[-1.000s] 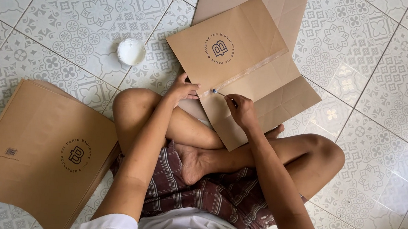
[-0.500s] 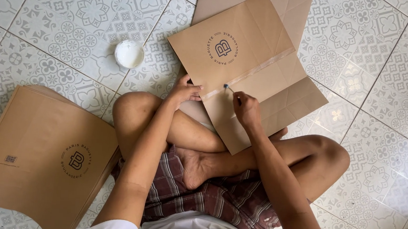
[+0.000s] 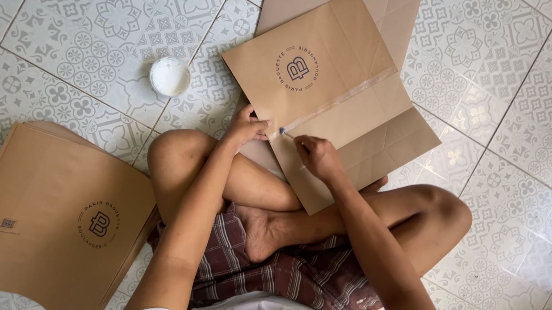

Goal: Assembling paper bags by folding pre-printed templates and applying glue with a brush.

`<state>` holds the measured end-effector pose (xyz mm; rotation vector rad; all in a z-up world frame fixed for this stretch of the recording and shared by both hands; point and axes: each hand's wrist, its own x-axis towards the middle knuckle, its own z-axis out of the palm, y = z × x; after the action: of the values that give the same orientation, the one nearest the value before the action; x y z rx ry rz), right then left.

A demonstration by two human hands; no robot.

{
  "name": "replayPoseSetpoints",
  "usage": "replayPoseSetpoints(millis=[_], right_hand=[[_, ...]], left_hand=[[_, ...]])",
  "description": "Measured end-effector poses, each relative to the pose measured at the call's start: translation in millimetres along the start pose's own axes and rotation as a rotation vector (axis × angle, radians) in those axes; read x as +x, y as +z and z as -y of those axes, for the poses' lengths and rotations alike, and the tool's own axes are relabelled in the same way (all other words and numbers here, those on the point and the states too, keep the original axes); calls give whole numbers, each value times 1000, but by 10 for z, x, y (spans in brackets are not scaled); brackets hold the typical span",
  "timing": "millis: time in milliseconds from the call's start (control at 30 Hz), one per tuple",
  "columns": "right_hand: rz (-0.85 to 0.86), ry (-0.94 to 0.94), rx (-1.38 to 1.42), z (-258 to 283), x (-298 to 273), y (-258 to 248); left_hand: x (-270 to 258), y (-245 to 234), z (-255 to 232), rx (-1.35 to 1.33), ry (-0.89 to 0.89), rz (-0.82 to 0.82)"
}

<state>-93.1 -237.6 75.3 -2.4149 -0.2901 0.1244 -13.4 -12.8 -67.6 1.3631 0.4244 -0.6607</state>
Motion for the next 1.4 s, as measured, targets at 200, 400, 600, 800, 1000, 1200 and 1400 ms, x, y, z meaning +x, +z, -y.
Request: replayPoseSetpoints(millis=[200,400,600,800,1000,1200,1400], right_hand=[[-148,184,-165,-529,84,33],[-8,76,-43,-372,92,106],[-50,161,-109,-438,95,90],[-193,270,-135,-745,141,-3],[-62,118,-53,-549,91,138],[-371,343,-107,-702,150,-155],[-526,368,32,-817,145,-152]], left_hand=[[-19,28,-22,-29,-1,-5],[72,0,62,3,-8,-15],[69,2,67,28,1,-4],[43,16,28,59,10,-26],[47,22,42,68,8,-31],[47,13,-29,11,1,-44],[-51,34,-226,-53,34,-115]])
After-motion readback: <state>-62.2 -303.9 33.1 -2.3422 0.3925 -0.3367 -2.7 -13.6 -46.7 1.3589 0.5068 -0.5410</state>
